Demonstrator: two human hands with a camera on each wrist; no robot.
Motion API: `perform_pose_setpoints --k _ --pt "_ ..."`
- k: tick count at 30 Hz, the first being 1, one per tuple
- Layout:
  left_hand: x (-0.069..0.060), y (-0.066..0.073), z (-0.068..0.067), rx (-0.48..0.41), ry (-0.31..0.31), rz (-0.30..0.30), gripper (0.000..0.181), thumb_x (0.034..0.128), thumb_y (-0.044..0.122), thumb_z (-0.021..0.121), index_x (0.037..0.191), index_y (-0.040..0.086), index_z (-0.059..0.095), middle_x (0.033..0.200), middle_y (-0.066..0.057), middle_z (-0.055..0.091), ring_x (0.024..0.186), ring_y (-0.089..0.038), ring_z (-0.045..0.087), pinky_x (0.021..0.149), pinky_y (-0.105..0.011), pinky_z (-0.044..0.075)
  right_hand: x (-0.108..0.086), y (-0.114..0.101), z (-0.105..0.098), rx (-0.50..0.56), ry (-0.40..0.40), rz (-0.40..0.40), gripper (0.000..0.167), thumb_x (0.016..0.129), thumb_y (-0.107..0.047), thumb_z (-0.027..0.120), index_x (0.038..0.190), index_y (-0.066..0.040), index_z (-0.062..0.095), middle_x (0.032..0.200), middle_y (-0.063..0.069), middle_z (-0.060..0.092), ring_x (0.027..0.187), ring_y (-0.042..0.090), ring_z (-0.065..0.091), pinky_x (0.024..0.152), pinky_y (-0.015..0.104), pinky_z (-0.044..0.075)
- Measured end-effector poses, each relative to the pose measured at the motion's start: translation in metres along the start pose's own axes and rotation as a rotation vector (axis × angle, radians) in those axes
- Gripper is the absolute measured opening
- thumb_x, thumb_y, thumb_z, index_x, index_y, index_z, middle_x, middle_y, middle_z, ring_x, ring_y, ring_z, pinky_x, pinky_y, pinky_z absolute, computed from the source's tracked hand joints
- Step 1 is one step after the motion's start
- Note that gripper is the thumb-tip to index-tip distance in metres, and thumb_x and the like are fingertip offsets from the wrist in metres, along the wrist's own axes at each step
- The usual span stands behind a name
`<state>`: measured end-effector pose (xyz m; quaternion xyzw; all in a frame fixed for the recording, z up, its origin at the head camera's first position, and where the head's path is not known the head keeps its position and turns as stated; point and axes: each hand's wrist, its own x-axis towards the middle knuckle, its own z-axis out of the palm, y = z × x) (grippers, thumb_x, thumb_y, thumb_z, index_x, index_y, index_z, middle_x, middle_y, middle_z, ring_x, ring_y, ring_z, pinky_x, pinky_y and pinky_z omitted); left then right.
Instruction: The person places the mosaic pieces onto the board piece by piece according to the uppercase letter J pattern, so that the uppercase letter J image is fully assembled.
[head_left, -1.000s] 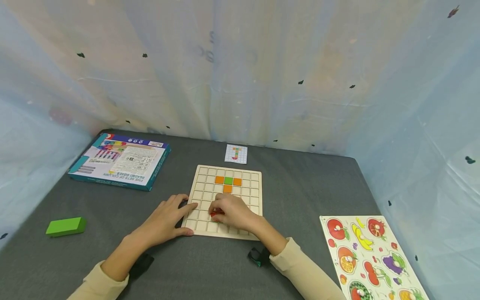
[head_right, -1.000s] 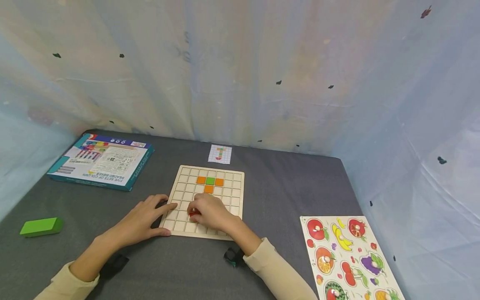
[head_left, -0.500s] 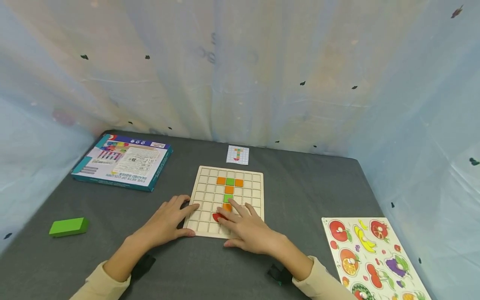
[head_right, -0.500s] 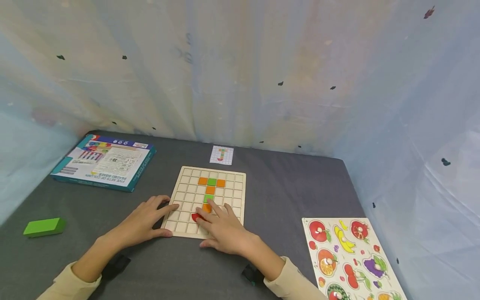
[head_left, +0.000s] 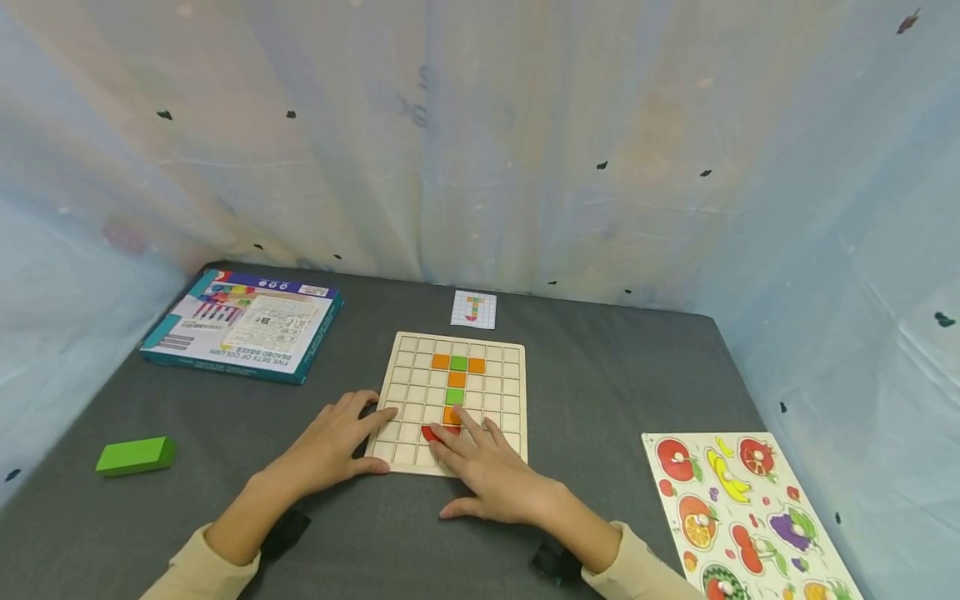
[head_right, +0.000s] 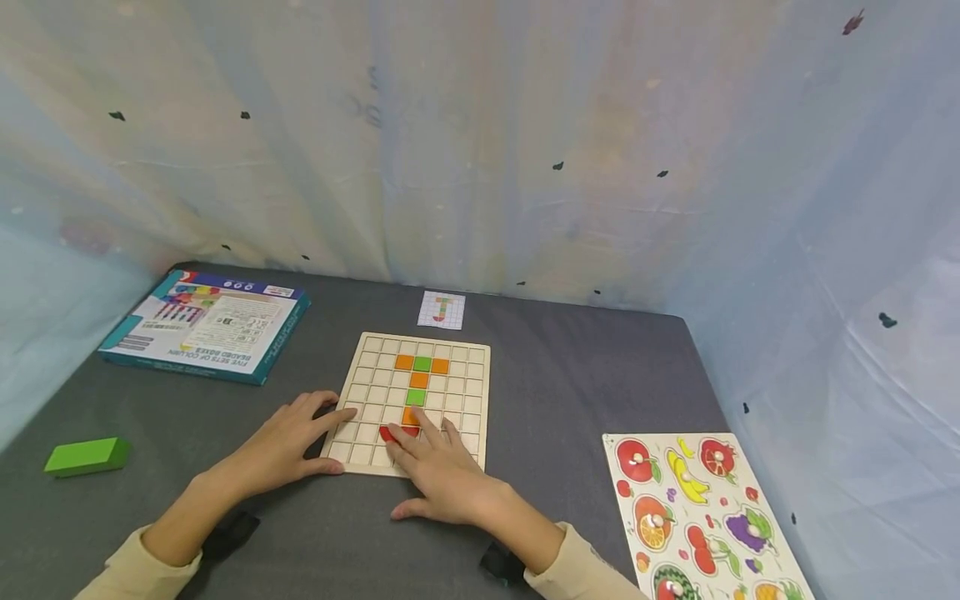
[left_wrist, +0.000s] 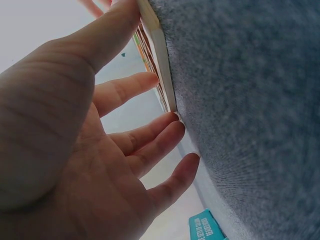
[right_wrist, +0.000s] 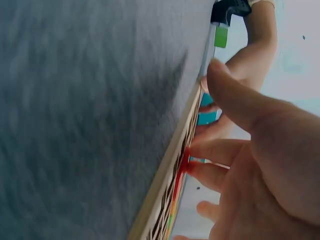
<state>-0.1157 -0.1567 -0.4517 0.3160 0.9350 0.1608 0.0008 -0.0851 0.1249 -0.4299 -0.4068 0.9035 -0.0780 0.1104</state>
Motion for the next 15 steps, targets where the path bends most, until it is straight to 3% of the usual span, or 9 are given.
perform_pose_setpoints --k 15 --pt "0.0 0.0 0.001 0.014 0.003 -0.003 0.077 0.0788 0.05 0.08 0.141 0.01 0.058 0.137 -0.019 0.048 0.123 -0.036 0.048 0.092 -0.057 0.043 0.002 -0.022 0.007 -0.104 0.001 0.06 0.088 0.094 -0.062 0.053 0.156 -0.003 0.03 0.165 0.015 0.015 0.152 0.033 0.005 0.115 0.059 0.018"
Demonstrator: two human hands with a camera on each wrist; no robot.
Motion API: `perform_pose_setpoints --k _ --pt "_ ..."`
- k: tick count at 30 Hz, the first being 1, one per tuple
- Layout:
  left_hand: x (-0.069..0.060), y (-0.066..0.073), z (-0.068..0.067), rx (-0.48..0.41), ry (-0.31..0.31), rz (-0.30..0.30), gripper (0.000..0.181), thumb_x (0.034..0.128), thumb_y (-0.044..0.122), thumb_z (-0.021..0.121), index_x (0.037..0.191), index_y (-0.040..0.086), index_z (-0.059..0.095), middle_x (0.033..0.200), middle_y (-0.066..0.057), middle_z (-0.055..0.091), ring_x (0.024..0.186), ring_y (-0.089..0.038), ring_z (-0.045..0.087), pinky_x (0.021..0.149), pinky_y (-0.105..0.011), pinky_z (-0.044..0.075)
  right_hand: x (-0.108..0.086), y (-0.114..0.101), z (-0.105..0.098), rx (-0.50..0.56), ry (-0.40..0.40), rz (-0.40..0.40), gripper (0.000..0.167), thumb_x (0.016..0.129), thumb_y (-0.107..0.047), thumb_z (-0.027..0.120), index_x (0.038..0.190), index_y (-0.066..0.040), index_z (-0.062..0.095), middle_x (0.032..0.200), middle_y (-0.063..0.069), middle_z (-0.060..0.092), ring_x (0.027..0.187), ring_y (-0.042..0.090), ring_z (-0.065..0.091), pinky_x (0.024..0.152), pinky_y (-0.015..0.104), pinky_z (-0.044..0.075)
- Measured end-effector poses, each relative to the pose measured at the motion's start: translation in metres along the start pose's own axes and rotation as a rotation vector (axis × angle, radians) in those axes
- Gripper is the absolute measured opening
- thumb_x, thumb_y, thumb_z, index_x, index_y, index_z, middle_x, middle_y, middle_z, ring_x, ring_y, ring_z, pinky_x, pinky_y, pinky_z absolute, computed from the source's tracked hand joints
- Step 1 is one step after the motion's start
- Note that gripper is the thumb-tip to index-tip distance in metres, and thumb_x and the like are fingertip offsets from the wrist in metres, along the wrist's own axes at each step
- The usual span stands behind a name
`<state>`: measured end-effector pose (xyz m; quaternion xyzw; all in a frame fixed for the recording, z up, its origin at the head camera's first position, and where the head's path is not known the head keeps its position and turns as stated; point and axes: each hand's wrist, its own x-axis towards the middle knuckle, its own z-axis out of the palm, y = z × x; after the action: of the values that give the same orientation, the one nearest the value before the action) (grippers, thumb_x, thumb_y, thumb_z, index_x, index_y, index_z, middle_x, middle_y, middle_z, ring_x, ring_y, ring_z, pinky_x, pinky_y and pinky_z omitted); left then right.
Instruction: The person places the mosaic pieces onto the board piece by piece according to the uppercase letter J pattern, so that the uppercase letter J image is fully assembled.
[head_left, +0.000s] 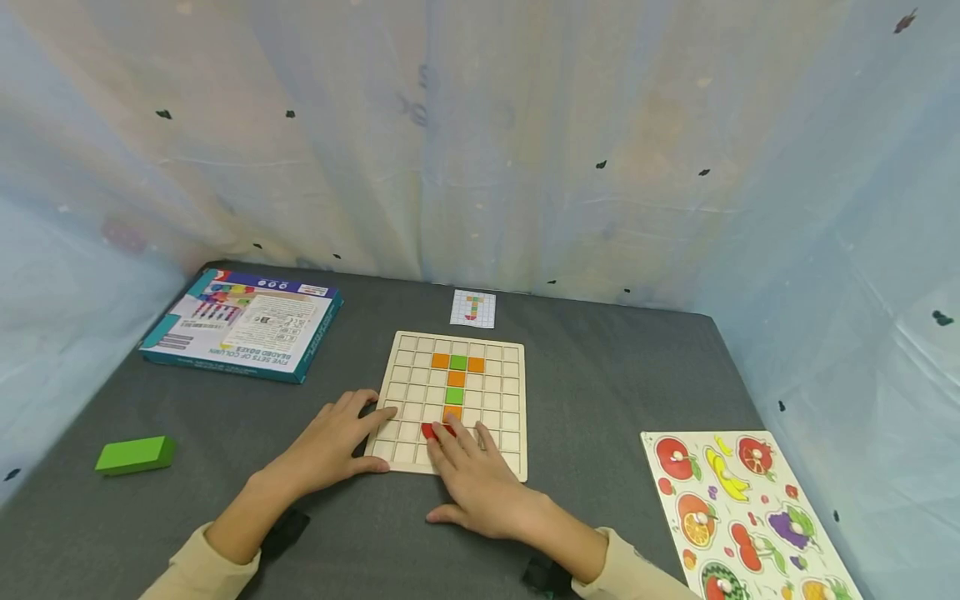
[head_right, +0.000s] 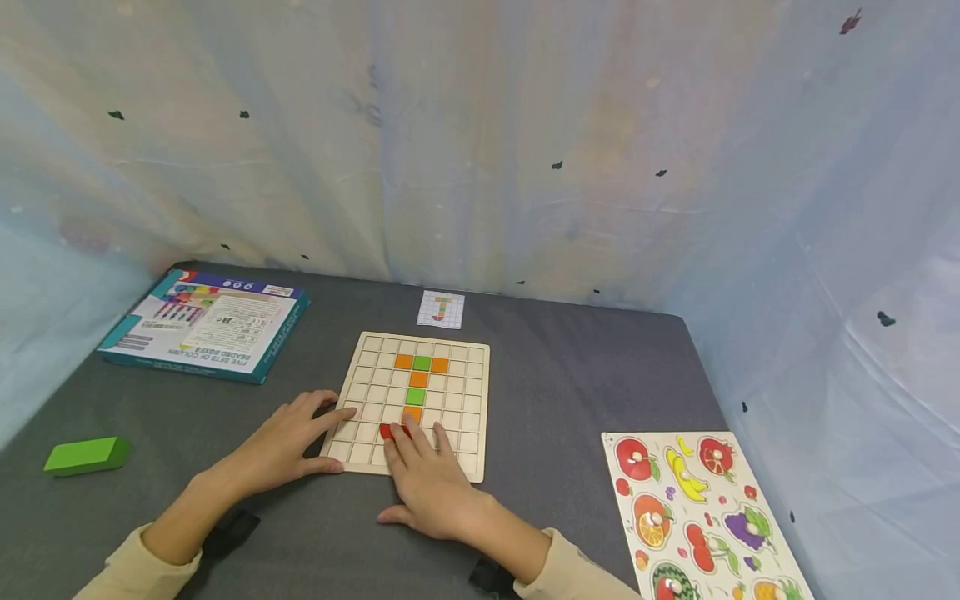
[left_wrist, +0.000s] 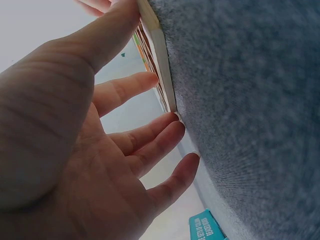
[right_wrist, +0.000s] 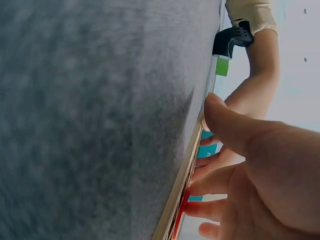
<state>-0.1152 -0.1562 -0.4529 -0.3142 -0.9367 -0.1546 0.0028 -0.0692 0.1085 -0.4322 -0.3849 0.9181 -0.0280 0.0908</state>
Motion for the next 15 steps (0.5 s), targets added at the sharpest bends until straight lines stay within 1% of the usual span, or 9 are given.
perform_pose_setpoints --k 10,13,15 --pt "-0.0006 -0.0005 0.0007 -0.002 -0.003 0.0 0.077 0.0788 0.05 0.08 0.141 0.01 0.057 0.137 -0.019 0.048 0.123 -0.036 0.048 0.092 -0.057 0.043 0.0004 0.0001 0.0037 -0.009 0.014 0.003 0.088 0.094 -0.061 0.054 0.157 -0.004 0.029 0.165 0.014 0.015 0.152 0.032 0.005 0.114 0.059 0.019" --pt "-0.0009 0.0001 0.0007 -0.006 0.001 0.001 0.077 0.0788 0.05 0.08 0.141 0.01 0.058 0.137 -0.019 0.048 0.122 -0.036 0.048 0.092 -0.057 0.043 -0.001 0.0015 0.0033 0.021 0.014 0.005 0.088 0.094 -0.06 0.054 0.157 -0.004 0.028 0.165 0.014 0.015 0.152 0.032 0.005 0.115 0.059 0.018" --pt "-0.0008 0.0005 0.0002 -0.008 0.002 0.004 0.077 0.0789 0.05 0.08 0.141 0.01 0.058 0.136 -0.019 0.048 0.122 -0.036 0.048 0.092 -0.057 0.043 -0.003 0.0039 0.0026 0.06 0.011 0.015 0.088 0.094 -0.06 0.055 0.157 -0.005 0.027 0.165 0.013 0.013 0.152 0.032 0.003 0.115 0.06 0.017"
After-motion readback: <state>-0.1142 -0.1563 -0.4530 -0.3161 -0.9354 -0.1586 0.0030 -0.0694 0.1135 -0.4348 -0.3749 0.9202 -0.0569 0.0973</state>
